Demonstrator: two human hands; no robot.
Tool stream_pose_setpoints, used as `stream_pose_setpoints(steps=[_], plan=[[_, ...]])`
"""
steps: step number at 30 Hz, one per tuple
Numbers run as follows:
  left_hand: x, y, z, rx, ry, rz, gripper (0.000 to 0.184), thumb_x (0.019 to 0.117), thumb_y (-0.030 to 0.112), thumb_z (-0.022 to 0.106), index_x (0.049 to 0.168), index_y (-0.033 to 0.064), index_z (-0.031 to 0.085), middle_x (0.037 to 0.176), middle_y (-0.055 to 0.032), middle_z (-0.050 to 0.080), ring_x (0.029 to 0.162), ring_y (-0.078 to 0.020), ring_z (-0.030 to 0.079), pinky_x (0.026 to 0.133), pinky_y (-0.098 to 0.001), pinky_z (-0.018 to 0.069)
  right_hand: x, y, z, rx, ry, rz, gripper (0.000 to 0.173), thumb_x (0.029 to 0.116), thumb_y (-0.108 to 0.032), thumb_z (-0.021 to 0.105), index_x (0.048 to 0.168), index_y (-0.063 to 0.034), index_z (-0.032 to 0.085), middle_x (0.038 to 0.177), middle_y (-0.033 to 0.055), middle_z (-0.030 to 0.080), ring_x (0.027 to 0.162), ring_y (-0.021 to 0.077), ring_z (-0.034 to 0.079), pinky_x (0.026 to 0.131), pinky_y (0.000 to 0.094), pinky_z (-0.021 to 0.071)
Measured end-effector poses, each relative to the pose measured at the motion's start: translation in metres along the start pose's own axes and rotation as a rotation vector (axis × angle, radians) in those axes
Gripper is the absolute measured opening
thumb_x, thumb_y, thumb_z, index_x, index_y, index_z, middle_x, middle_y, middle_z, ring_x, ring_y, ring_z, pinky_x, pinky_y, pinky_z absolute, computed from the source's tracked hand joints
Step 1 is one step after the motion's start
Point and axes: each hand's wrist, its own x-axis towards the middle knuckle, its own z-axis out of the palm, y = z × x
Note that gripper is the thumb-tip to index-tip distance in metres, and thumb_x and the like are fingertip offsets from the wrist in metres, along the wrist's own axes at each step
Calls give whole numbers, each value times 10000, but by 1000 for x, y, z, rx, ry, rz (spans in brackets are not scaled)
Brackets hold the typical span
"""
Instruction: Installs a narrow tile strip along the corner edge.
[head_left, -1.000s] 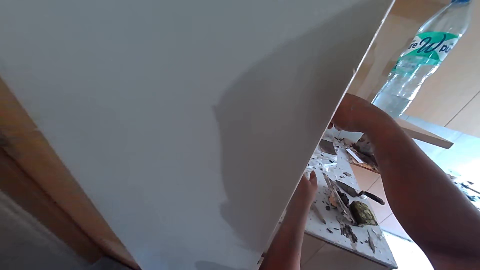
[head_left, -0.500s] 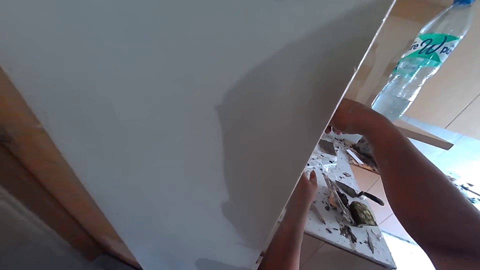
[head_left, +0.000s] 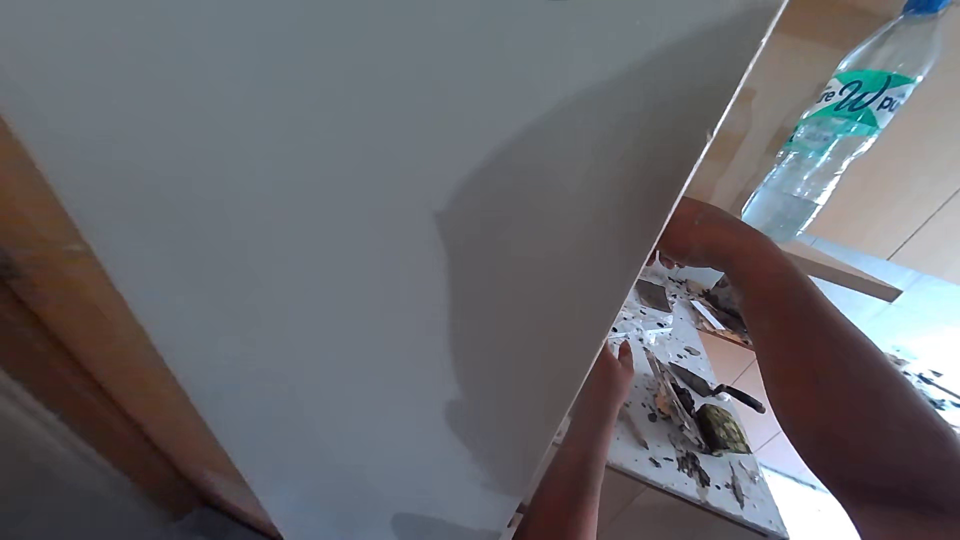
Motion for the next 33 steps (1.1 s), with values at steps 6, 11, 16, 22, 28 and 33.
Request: stream_pose_setpoints(steps=[6,11,16,22,28,33], plan=[[-1,-1,-1,5,-10,-3,657,1008,386,601,1575,115,409,1579,-160,443,1311,-281,584,1047,-418,496,0,10,4,24,47,-78,406,1024,-122,531,1430,-134,516,672,39,624,478,97,509,475,275,440],[-2,1,-5,-3,-31,-14,651,1023,374,584,1588,119,383,1590,-160,428,1315,-276,580,1053,-407,489,-6,18,18,-27,129,-65,613,993,-156,562,1583,-176,397,945,132,703,670,210,651,637,427,560],[-4,3,-6,-15,-21,-6,637,1017,354,598,1565,83,417,1575,-173,445,1299,-282,593,1041,-400,494,-5,22,15,73,93,-141,605,987,-114,534,1574,-119,386,712,39,637,512,97,524,502,277,460],[-4,3,-8,-35,-56,-17,666,1023,358,592,1588,85,370,1576,-180,438,1327,-293,569,1074,-421,475,-6,6,5,-22,-10,-22,541,1038,-123,523,1563,-131,390,703,57,613,519,115,511,529,299,462],[-6,4,-10,-32,-50,-12,653,1020,335,597,1578,70,385,1581,-183,430,1327,-289,571,1063,-406,481,-12,-14,-1,-81,-50,34,428,1067,-124,513,1487,-77,442,750,72,631,544,106,512,554,279,454],[-5,3,-8,-42,-26,-2,654,1014,323,606,1572,60,392,1567,-185,450,1308,-289,586,1049,-405,490,-8,-9,-1,-57,-16,3,407,1052,-117,522,1457,-100,487,701,65,620,514,103,503,529,272,439]])
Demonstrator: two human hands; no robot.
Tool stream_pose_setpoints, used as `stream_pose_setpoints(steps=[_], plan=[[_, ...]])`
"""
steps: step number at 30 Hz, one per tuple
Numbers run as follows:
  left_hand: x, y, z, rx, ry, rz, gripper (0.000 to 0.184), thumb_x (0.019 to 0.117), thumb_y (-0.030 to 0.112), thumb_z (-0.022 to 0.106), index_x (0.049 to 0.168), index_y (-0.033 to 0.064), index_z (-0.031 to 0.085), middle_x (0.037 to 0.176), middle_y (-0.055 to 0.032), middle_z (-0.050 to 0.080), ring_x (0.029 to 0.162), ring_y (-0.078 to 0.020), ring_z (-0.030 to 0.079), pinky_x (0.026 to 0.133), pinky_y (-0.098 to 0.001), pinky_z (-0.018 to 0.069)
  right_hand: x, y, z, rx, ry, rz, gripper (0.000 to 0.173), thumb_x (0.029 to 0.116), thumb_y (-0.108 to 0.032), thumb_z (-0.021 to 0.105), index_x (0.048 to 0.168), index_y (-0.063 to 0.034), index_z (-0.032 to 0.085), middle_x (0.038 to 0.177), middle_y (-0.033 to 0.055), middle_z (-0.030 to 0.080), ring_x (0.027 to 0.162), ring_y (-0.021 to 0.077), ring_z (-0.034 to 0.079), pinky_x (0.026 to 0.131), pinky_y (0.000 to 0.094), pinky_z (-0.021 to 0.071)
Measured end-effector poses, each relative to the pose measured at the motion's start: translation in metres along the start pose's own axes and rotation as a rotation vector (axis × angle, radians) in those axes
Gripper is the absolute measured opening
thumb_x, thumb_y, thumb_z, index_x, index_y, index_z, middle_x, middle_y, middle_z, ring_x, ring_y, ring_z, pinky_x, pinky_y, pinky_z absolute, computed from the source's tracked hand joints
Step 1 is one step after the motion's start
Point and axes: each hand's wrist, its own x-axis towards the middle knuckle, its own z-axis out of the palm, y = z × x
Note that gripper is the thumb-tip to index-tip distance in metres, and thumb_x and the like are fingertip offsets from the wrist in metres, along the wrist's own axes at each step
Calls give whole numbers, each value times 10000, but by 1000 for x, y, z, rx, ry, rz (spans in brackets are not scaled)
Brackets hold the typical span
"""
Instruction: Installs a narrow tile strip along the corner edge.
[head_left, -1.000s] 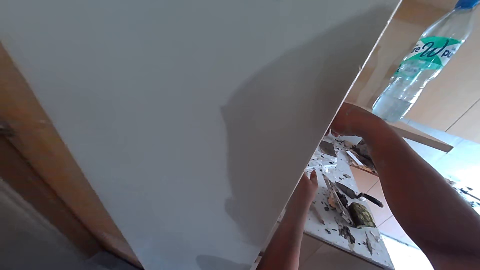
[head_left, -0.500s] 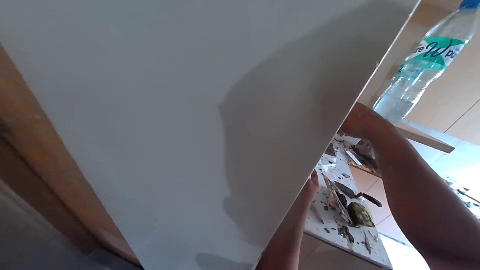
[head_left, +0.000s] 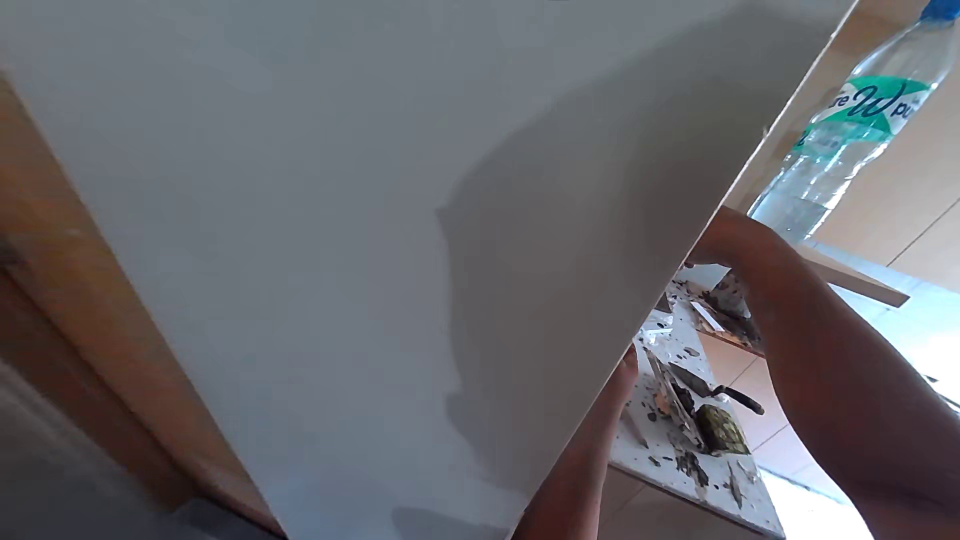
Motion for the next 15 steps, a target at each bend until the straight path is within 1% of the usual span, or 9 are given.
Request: stream_pose_setpoints(steps=[1,2,4,7,8,10,11,13,15], plan=[[0,0,0,4,-1,1,653,1015,324,606,1573,62,391,1567,-183,452,1310,-288,585,1051,-406,489,0,0,0,-31,-29,6,434,1065,-122,513,1494,-98,452,726,72,613,531,112,513,545,279,458],[0,0,0,5,-8,-1,654,1018,328,602,1577,65,384,1574,-181,443,1321,-287,576,1058,-406,483,0,0,0,-41,-33,15,431,1068,-123,509,1495,-97,454,743,80,616,549,125,516,566,300,461],[1,0,0,-4,-3,2,648,1017,325,601,1571,61,394,1578,-180,440,1334,-287,567,1064,-405,478,-1,0,-2,-32,-4,24,398,1061,-123,510,1458,-98,485,743,81,644,550,128,532,573,316,466],[1,0,0,13,-11,-3,647,1022,341,596,1574,71,393,1591,-170,425,1336,-282,565,1067,-400,478,2,1,1,-19,-40,43,495,1061,-125,507,1544,-120,401,723,72,633,517,108,509,530,276,449],[1,1,-1,16,-20,-6,654,1024,344,596,1581,77,381,1596,-170,416,1332,-283,567,1063,-400,482,3,2,1,-17,-43,43,487,1063,-130,512,1538,-121,408,719,72,624,520,112,511,533,278,453],[1,1,-1,7,-20,-7,654,1022,337,598,1580,76,381,1598,-172,413,1331,-287,567,1060,-406,482,1,5,1,-2,12,6,384,1050,-132,521,1433,-113,507,691,59,611,517,113,511,527,290,445],[1,0,-1,3,-14,-6,655,1019,335,601,1579,73,383,1592,-174,420,1322,-290,574,1054,-409,485,1,6,1,0,32,-8,379,1045,-129,524,1424,-113,528,693,60,603,525,122,507,533,305,445],[1,-1,0,10,-15,-8,655,1022,344,599,1579,76,384,1592,-172,421,1322,-288,575,1057,-406,485,3,8,3,-11,20,-3,425,1041,-128,519,1466,-108,508,721,72,599,554,142,514,566,332,461],[2,-1,1,16,-21,-8,654,1024,351,593,1582,82,382,1597,-169,416,1336,-287,563,1070,-409,476,4,11,2,8,44,-26,381,1042,-135,525,1421,-98,537,702,66,603,538,135,512,549,324,454]])
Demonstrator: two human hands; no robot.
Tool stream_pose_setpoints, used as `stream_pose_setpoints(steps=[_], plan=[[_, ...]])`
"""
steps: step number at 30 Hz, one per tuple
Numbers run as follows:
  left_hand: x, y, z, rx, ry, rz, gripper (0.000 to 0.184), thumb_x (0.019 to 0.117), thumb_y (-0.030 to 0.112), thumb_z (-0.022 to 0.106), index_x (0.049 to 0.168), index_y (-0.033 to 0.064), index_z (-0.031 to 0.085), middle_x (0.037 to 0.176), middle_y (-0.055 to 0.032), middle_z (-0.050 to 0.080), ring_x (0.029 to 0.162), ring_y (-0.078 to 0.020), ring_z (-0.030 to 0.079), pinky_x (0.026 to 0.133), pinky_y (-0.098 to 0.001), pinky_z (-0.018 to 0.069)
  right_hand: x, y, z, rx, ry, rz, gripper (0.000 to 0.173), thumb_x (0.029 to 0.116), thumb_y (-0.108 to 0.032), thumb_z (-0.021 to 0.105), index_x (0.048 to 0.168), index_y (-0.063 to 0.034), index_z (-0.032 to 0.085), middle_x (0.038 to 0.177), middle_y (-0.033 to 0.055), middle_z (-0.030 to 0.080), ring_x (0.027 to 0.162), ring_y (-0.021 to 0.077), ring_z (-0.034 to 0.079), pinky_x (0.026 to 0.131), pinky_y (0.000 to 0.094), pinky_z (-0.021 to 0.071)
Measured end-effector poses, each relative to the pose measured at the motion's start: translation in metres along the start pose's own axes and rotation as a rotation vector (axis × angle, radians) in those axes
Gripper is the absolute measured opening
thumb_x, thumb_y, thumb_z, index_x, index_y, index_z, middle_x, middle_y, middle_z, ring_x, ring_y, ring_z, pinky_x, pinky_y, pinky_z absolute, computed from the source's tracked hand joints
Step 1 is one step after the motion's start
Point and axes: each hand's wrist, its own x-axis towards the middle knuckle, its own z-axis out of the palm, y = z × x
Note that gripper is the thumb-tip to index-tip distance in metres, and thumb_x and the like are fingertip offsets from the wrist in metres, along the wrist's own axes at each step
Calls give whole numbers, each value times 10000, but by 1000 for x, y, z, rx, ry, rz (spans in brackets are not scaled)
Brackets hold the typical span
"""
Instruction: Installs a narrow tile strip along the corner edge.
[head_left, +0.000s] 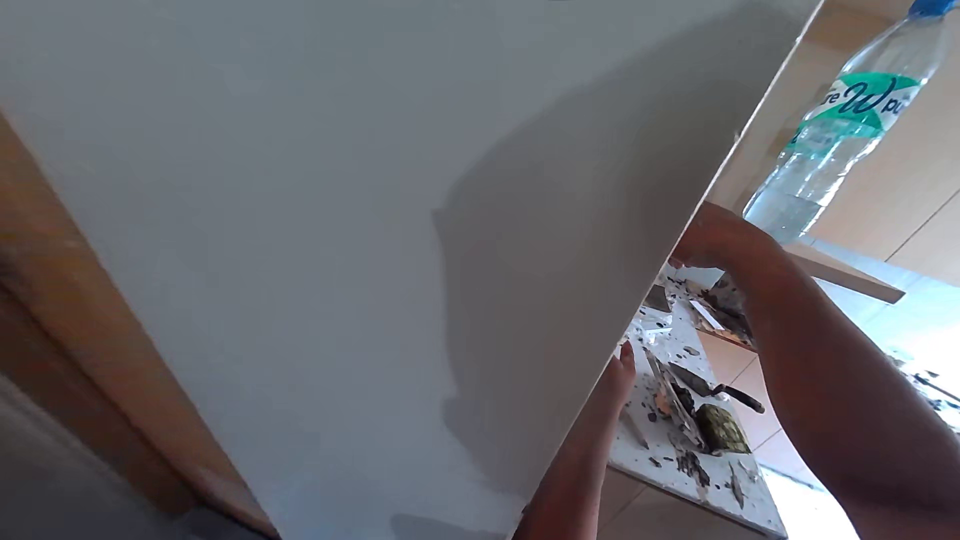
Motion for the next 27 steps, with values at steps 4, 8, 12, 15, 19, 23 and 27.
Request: stream_pose_setpoints(steps=[4,8,12,15,19,23,27], plan=[[2,-5,6,16,45,15,660,1007,372,607,1572,95,408,1563,-166,462,1313,-283,583,1061,-419,489,6,8,4,-10,-19,-42,485,1039,-153,535,1519,-137,468,742,76,641,535,139,535,540,331,475],[6,-11,15,24,91,26,713,990,376,634,1581,69,379,1545,-175,485,1272,-292,613,1029,-429,512,-14,13,0,132,140,-106,448,1042,-126,512,1490,-136,498,832,81,676,586,152,588,568,348,517],[11,-15,24,99,146,46,746,985,371,637,1598,67,339,1555,-197,457,1273,-320,606,1005,-449,527,-28,39,21,151,256,-140,248,1065,-257,530,1048,-77,700,765,59,650,629,177,612,599,422,525],[15,-14,28,177,172,42,689,1018,352,602,1596,75,349,1588,-185,419,1282,-319,602,1020,-456,518,-12,61,49,155,213,-172,443,1068,-423,522,868,-56,668,719,85,613,675,239,612,647,505,499],[18,-15,33,266,224,11,615,1050,328,547,1588,87,372,1584,-163,431,1192,-293,656,955,-436,554,13,71,79,318,315,-254,476,1057,-464,534,828,-54,613,671,56,518,617,211,528,599,447,451],[22,-23,48,344,431,89,543,1029,257,568,1512,22,484,1471,-226,541,1204,-350,653,954,-469,557,31,70,91,418,405,-348,462,1057,-446,542,808,-63,607,646,38,505,584,191,514,571,418,440],[30,-37,58,402,593,191,440,1013,192,588,1397,-21,599,1342,-254,635,1150,-389,680,949,-501,561,38,69,90,460,363,-363,473,1064,-451,524,786,-79,612,658,47,530,616,211,550,587,447,445]])
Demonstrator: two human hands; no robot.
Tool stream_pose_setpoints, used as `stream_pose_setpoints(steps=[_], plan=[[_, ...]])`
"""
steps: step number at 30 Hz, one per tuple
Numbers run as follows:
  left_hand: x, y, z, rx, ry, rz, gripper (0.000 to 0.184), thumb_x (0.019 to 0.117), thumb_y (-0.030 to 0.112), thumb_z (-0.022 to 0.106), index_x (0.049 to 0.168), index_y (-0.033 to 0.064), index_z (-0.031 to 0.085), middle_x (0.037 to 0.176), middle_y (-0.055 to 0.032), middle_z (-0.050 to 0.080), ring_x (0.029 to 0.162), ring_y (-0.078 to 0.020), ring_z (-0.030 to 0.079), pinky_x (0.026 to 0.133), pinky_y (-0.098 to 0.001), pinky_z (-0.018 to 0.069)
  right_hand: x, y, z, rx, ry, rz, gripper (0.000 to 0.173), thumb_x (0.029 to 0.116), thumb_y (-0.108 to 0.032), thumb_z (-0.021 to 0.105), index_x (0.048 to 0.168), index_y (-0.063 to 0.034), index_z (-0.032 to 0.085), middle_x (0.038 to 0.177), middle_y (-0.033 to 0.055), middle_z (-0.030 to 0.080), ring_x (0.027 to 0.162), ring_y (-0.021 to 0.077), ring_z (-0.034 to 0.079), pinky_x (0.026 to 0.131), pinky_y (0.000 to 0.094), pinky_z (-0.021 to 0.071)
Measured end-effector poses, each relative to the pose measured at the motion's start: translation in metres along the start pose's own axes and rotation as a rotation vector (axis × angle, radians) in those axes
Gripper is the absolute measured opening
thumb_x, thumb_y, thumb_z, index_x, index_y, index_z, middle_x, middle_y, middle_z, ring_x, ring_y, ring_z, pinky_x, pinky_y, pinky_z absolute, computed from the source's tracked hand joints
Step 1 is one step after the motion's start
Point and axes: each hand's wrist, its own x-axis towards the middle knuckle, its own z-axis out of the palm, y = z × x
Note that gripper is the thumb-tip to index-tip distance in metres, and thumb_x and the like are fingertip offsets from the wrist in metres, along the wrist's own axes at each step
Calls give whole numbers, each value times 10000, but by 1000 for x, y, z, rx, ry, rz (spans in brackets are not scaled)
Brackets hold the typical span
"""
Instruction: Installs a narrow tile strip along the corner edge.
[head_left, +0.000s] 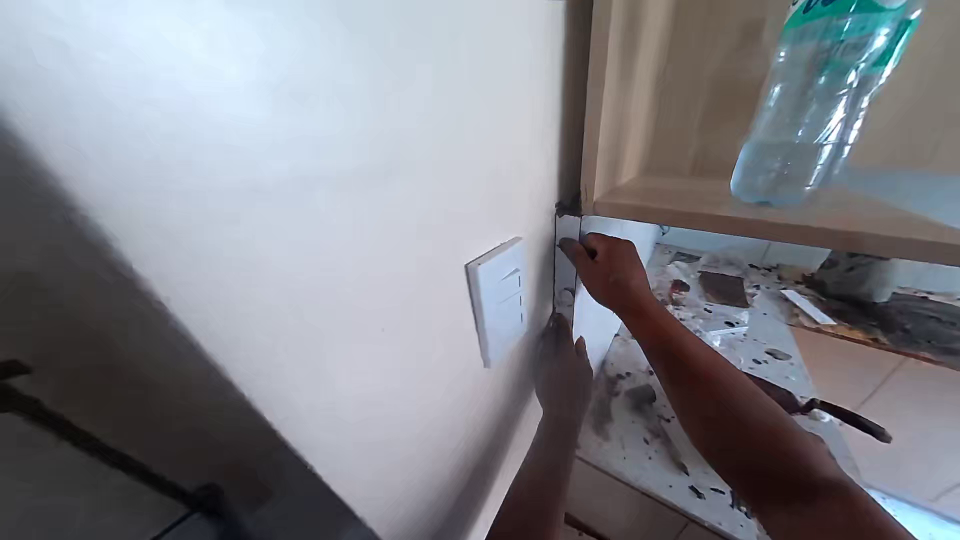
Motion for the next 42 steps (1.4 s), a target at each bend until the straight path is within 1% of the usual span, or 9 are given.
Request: stream_pose_setpoints(steps=[9,15,20,27,30,32,36,38,42], plan=[[0,-7,12,24,134,45,340,1002,115,583,1295,-27,679,1224,-231,701,1027,-368,728,835,-477,603,3,-6,-5,12,-73,47,478,1076,-452,492,756,-110,589,667,38,528,641,212,558,591,439,436],[0,-6,13,41,112,19,364,1012,119,585,1344,-17,649,1289,-225,676,1044,-361,725,846,-469,601,4,4,2,62,-30,-22,461,1073,-441,504,765,-108,586,656,22,507,612,184,531,578,415,425],[-2,-7,18,69,177,55,348,995,110,596,1309,-19,674,1223,-233,698,931,-362,744,742,-472,614,6,8,-1,130,-58,-24,441,1064,-431,537,779,-101,605,666,19,510,614,175,518,589,410,423],[-5,-7,17,130,114,39,432,1013,125,564,1422,-14,583,1286,-252,660,1006,-383,724,814,-492,599,1,-6,-3,50,-73,56,472,1081,-451,484,766,-111,571,681,30,518,646,196,547,597,423,431],[-9,-9,13,168,25,20,475,1037,148,533,1490,3,510,1361,-249,614,1024,-389,714,820,-502,596,2,-1,-4,55,-104,8,431,1083,-444,486,837,-105,592,720,37,542,673,203,566,621,429,452],[-15,-12,10,186,-47,-1,472,1046,164,523,1497,23,507,1403,-230,597,1038,-383,714,832,-508,595,1,10,-6,116,-154,-53,369,1076,-422,514,946,-94,624,778,46,575,709,196,584,662,427,481],[-14,-7,-11,169,-292,-144,442,1077,207,492,1497,73,520,1473,-180,555,1248,-353,624,1025,-521,518,-41,53,-16,111,-319,-11,350,1069,-399,527,1123,-78,653,853,103,656,776,270,650,716,529,535],[-5,1,-27,183,-359,-154,400,1085,226,482,1448,79,563,1319,-206,645,1165,-383,659,973,-573,530,-88,96,-6,14,-397,90,329,1065,-380,540,1096,-76,665,834,136,666,766,320,671,690,574,553],[23,27,-56,248,-467,-220,424,1106,361,433,1236,25,656,1071,-232,704,1031,-415,688,880,-631,528,-174,174,24,-162,-788,444,420,1066,-345,528,1268,13,612,1194,260,660,1155,430,634,986,623,481]])
